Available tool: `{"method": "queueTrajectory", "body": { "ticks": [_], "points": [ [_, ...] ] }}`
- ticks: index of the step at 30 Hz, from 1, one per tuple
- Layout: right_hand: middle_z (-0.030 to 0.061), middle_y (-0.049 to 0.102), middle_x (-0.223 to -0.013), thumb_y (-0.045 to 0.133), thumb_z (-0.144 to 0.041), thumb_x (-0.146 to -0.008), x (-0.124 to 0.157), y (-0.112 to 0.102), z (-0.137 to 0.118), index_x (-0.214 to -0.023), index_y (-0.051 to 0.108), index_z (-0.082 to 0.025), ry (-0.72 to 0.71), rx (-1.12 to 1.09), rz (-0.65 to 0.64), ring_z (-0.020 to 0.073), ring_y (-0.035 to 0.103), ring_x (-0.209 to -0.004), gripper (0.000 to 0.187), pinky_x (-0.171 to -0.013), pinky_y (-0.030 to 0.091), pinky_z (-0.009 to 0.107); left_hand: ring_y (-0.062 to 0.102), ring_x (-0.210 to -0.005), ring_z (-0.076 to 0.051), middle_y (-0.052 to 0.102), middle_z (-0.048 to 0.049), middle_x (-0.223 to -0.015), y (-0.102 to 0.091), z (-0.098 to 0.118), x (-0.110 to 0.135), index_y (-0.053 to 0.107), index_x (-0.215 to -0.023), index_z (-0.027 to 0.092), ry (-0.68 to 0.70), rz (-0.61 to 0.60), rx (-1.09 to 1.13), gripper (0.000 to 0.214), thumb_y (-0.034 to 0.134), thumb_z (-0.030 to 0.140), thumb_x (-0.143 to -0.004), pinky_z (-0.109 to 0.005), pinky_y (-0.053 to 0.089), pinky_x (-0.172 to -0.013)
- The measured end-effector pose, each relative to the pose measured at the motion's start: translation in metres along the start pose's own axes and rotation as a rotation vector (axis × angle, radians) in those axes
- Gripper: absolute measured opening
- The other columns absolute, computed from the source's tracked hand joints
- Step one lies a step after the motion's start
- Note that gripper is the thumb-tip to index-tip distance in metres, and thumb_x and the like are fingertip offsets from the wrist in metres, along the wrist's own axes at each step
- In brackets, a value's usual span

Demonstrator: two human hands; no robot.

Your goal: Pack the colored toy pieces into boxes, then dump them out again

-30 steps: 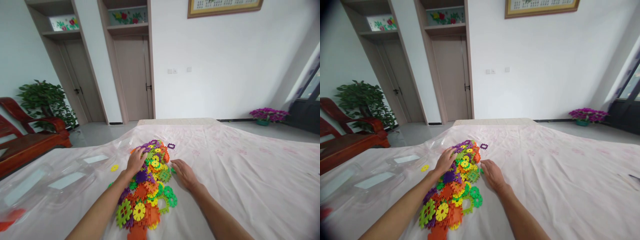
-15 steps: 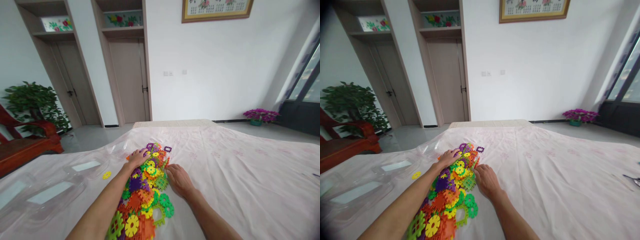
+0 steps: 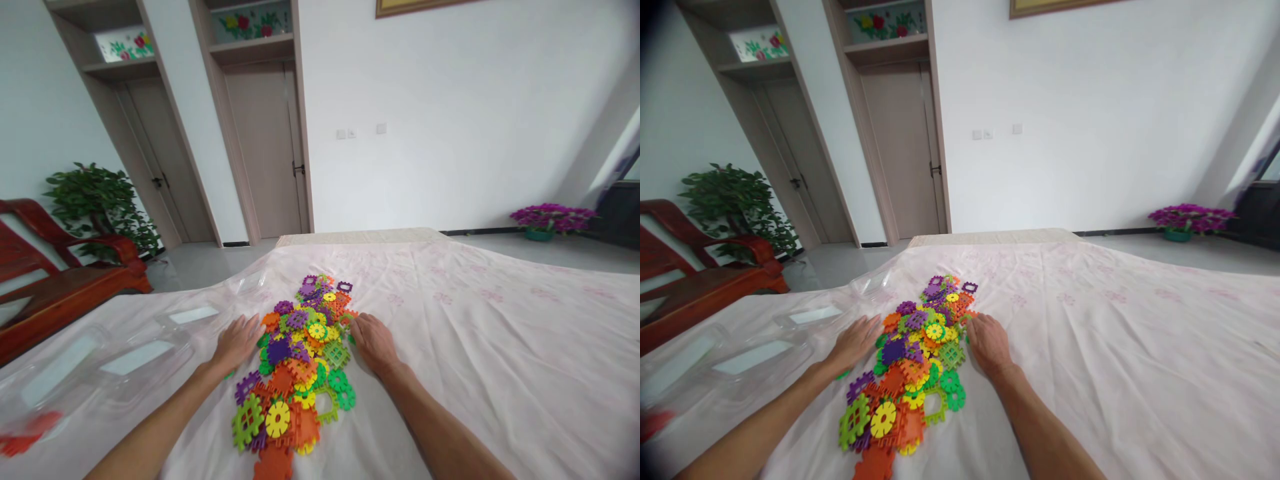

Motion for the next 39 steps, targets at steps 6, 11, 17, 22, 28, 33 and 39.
{"method": "queueTrajectory", "body": {
  "ticks": [6, 11, 17, 22, 28, 33, 39],
  "points": [
    [0.0033, 0.061, -0.075, 0.032, -0.029, -0.103, 0.001, -0.001, 0.002, -0.071, 0.057, -0.021, -0.004, -0.020, 0.020, 0.0161, 0.055, -0.075, 0.042, -0.073, 0.033, 0.028, 0.034, -0.145, -0.021, 0.040, -0.0069, -0.155, 0.018, 0.052, 0.014, 0.037, -0.149, 0.021, 0.132, -0.158, 0.274, 0.060, 0.027, 0.051, -0.098, -0.037, 0.027, -0.119],
    [0.0046, 0.059, -0.073, 0.032, -0.026, -0.102, 0.005, -0.006, 0.024, -0.065, 0.053, -0.021, 0.119, -0.033, 0.064, 0.0173, 0.056, -0.077, 0.043, -0.070, 0.036, 0.029, 0.013, -0.151, -0.033, 0.011, -0.0095, -0.165, 0.002, 0.086, 0.072, 0.018, -0.156, 0.026, 0.343, -0.439, 0.352, 0.101, 0.058, 0.073, -0.076, -0.050, 0.020, -0.121],
    [0.0101, 0.064, -0.105, 0.032, -0.028, -0.102, 0.002, -0.007, 0.014, -0.094, 0.062, -0.022, -0.012, -0.198, 0.144, 0.0227, 0.056, -0.105, 0.032, -0.093, 0.044, 0.036, 0.011, -0.147, -0.048, -0.002, -0.0105, -0.165, 0.004, 0.079, 0.155, 0.006, -0.156, 0.039, 0.496, -0.454, 0.046, 0.126, 0.076, 0.073, -0.057, -0.070, 0.019, -0.112],
    [0.0107, 0.056, -0.131, 0.034, -0.036, -0.102, 0.001, 0.007, 0.019, -0.125, 0.055, -0.024, 0.032, -0.315, 0.136, 0.0231, 0.052, -0.122, 0.034, -0.107, 0.041, 0.043, 0.012, -0.147, -0.049, 0.000, -0.0143, -0.165, 0.020, 0.092, 0.142, 0.009, -0.156, 0.036, 0.507, -0.265, -0.003, 0.128, 0.075, 0.077, -0.054, -0.072, 0.019, -0.112],
    [0.0129, 0.063, -0.122, 0.029, -0.036, -0.102, 0.002, 0.014, 0.038, -0.123, 0.058, -0.019, 0.107, -0.385, 0.155, 0.0233, 0.055, -0.119, 0.039, -0.107, 0.042, 0.043, 0.022, -0.146, -0.042, 0.017, -0.0166, -0.162, 0.025, 0.142, 0.083, 0.022, -0.155, 0.031, 0.524, -0.043, -0.001, 0.115, 0.079, 0.063, -0.060, -0.067, 0.015, -0.115],
    [0.0118, 0.065, -0.121, 0.030, -0.038, -0.102, -0.001, 0.012, 0.040, -0.120, 0.061, -0.019, 0.127, -0.461, 0.139, 0.0227, 0.057, -0.117, 0.041, -0.106, 0.043, 0.041, 0.024, -0.146, -0.037, 0.027, -0.0153, -0.159, 0.037, 0.181, 0.042, 0.031, -0.152, 0.029, 0.502, 0.052, 0.001, 0.088, 0.068, 0.057, -0.077, -0.067, 0.005, -0.115],
    [0.0120, 0.067, -0.119, 0.030, -0.041, -0.101, 0.000, 0.009, 0.056, -0.116, 0.064, -0.019, 0.229, -0.564, 0.188, 0.0235, 0.058, -0.115, 0.043, -0.105, 0.043, 0.042, 0.019, -0.148, -0.037, 0.023, -0.0171, -0.161, 0.036, 0.186, 0.008, 0.031, -0.152, 0.026, 0.351, 0.102, 0.004, 0.083, 0.066, 0.050, -0.081, -0.064, 0.006, -0.116]
  ]
}}
Point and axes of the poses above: each hand's wrist, its own x-axis away from the middle knuckle, its own y-axis out of the palm, z = x × y, the point moved 10 cm from there along -x, towards the middle knuckle
